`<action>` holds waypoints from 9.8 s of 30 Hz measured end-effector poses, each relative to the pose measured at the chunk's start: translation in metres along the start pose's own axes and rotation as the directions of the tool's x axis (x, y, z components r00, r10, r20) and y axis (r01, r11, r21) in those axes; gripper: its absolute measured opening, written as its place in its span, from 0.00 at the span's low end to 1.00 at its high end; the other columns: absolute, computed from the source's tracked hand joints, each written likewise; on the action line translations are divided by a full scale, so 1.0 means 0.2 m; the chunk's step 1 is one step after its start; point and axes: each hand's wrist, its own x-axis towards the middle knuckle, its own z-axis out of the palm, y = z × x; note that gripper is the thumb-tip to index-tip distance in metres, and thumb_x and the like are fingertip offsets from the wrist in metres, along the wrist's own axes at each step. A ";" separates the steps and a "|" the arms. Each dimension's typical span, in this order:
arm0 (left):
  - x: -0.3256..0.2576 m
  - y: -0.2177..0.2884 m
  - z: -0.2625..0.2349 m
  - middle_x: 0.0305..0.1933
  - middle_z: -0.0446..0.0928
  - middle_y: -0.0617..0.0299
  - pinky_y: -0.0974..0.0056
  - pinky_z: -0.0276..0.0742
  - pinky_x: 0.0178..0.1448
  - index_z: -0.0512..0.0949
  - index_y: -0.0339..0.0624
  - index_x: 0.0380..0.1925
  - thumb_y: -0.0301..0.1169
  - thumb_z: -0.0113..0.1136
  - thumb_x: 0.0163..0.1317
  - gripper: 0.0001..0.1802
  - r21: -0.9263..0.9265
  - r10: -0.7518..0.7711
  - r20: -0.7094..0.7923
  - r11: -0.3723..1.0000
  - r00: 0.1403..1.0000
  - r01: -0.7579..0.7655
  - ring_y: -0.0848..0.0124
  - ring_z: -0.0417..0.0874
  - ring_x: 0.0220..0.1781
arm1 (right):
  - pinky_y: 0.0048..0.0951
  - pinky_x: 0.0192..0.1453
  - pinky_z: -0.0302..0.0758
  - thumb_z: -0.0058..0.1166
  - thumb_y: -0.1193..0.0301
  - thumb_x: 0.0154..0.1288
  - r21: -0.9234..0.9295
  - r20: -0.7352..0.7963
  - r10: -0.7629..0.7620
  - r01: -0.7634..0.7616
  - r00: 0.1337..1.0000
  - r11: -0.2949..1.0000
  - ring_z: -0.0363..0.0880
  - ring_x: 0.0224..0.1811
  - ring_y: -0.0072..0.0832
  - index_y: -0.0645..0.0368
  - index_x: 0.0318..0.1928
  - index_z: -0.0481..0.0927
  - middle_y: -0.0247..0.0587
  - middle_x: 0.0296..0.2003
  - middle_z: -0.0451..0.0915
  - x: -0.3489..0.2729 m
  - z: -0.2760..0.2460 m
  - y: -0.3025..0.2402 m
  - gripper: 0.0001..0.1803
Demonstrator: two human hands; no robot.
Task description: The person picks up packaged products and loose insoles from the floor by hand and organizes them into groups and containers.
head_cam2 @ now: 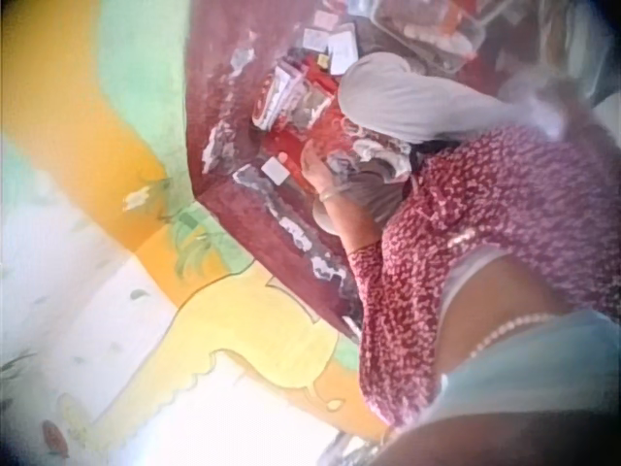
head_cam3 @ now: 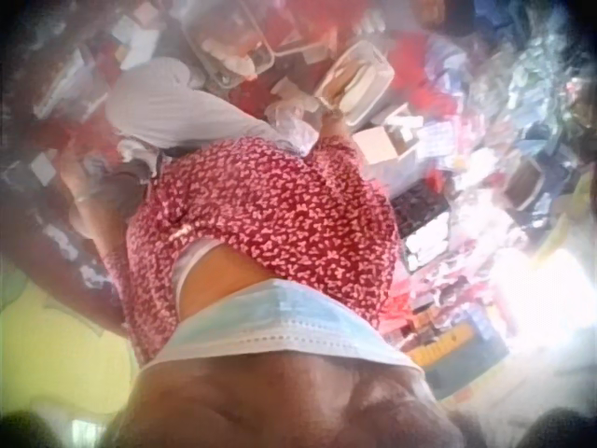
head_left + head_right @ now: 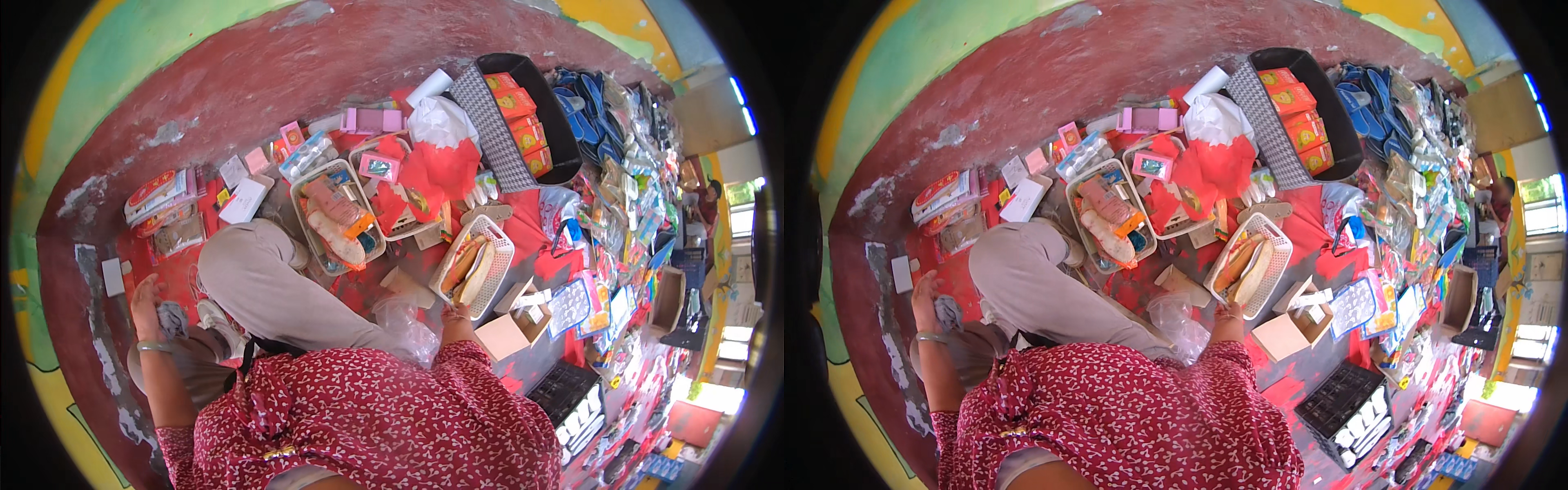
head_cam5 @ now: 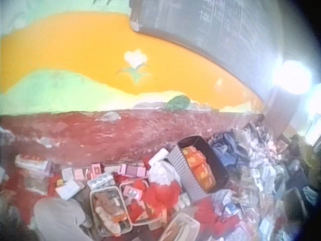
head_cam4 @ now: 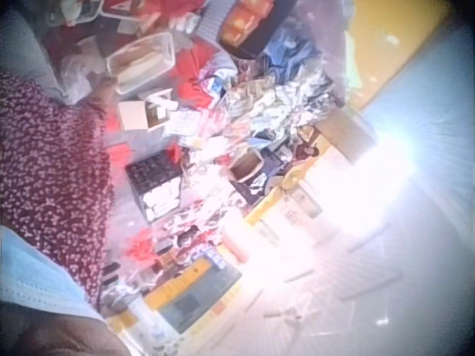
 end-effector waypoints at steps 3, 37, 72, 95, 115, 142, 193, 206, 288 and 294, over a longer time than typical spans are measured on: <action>-0.04 0.10 -0.11 0.31 0.77 0.61 0.76 0.66 0.25 0.74 0.38 0.45 0.37 0.47 0.63 0.17 0.025 0.052 -0.050 0.998 0.997 -0.051 0.81 0.67 0.21 | 0.26 0.23 0.72 0.39 0.66 0.58 -0.035 -0.085 0.050 -0.053 0.995 0.998 0.73 0.23 0.33 0.68 0.47 0.66 0.55 0.34 0.76 -0.20 0.18 0.26 0.20; 0.15 0.32 -0.08 0.32 0.73 0.63 0.69 0.69 0.31 0.73 0.39 0.48 0.43 0.49 0.60 0.22 0.150 0.076 -0.197 0.988 0.977 -0.046 0.73 0.72 0.32 | 0.32 0.55 0.70 0.57 0.62 0.50 -0.399 0.541 -0.050 0.204 0.840 -0.894 0.70 0.55 0.37 0.52 0.51 0.73 0.43 0.54 0.71 -0.21 1.61 -0.15 0.25; 0.41 0.29 0.25 0.30 0.74 0.60 0.64 0.72 0.26 0.74 0.42 0.40 0.41 0.57 0.53 0.18 0.099 -0.222 -0.287 0.961 0.932 0.260 0.68 0.74 0.25 | 0.42 0.62 0.64 0.72 0.55 0.30 -0.905 0.025 -0.330 -0.118 0.944 -0.408 0.63 0.62 0.40 0.44 0.64 0.53 0.48 0.61 0.61 0.11 1.24 -0.42 0.57; 0.26 0.20 -0.08 0.33 0.75 0.61 0.68 0.75 0.35 0.74 0.40 0.43 0.40 0.51 0.59 0.18 0.002 -0.144 -0.031 0.990 0.989 0.144 0.69 0.76 0.29 | 0.32 0.46 0.75 0.57 0.68 0.54 -0.419 0.155 -0.718 0.703 0.679 0.575 0.78 0.42 0.30 0.58 0.50 0.74 0.38 0.40 0.80 -0.03 0.82 0.03 0.22; -0.20 0.65 -0.14 0.36 0.78 0.63 0.74 0.71 0.30 0.72 0.35 0.47 0.37 0.48 0.65 0.18 -0.517 0.460 0.353 0.821 0.815 -0.240 0.80 0.75 0.27 | 0.30 0.59 0.67 0.51 0.79 0.58 -0.478 0.600 0.778 0.696 -0.185 0.535 0.68 0.57 0.29 0.65 0.62 0.55 0.42 0.57 0.67 -2.74 2.54 1.82 0.32; 0.12 0.35 -0.90 0.31 0.78 0.61 0.73 0.76 0.28 0.72 0.39 0.42 0.34 0.54 0.61 0.12 -0.901 0.117 -0.235 0.346 0.965 -0.261 0.75 0.78 0.25 | 0.27 0.25 0.70 0.43 0.69 0.65 -0.619 0.700 0.711 0.439 -0.068 0.652 0.71 0.21 0.26 0.60 0.55 0.66 0.34 0.25 0.72 -2.40 2.97 2.48 0.19; 0.24 0.32 -0.48 0.44 0.78 0.60 0.67 0.72 0.51 0.73 0.34 0.47 0.32 0.52 0.63 0.16 -0.581 0.236 0.319 0.814 0.918 -0.008 0.73 0.78 0.44 | 0.26 0.44 0.73 0.51 0.69 0.63 -0.642 0.707 0.686 0.562 0.172 0.521 0.78 0.39 0.26 0.65 0.43 0.75 0.39 0.38 0.78 -2.40 2.74 2.62 0.13; 0.27 0.26 -0.53 0.42 0.78 0.58 0.68 0.73 0.49 0.74 0.32 0.45 0.31 0.52 0.63 0.15 -0.485 0.157 0.208 0.874 0.965 -0.038 0.73 0.79 0.42 | 0.25 0.40 0.73 0.54 0.71 0.61 -0.624 0.757 0.619 0.511 0.209 0.591 0.78 0.35 0.24 0.63 0.42 0.77 0.38 0.35 0.80 -2.47 2.75 2.58 0.11; 0.25 0.29 -0.50 0.34 0.75 0.67 0.70 0.73 0.38 0.75 0.41 0.48 0.23 0.52 0.59 0.16 0.051 0.532 -0.026 0.846 0.846 -0.530 0.78 0.75 0.36 | 0.25 0.48 0.70 0.44 0.86 0.56 -0.502 0.785 0.618 0.632 0.045 0.591 0.75 0.40 0.26 0.62 0.42 0.71 0.38 0.36 0.76 -2.45 2.78 2.57 0.13; 0.24 0.35 -0.54 0.26 0.73 0.65 0.72 0.70 0.30 0.75 0.37 0.43 0.34 0.50 0.65 0.13 -0.235 0.296 -0.178 0.913 0.939 -0.332 0.79 0.72 0.26 | 0.24 0.47 0.68 0.41 0.88 0.46 -0.530 0.759 0.651 0.595 0.015 0.605 0.73 0.40 0.25 0.62 0.34 0.73 0.39 0.36 0.75 -2.35 2.87 2.50 0.14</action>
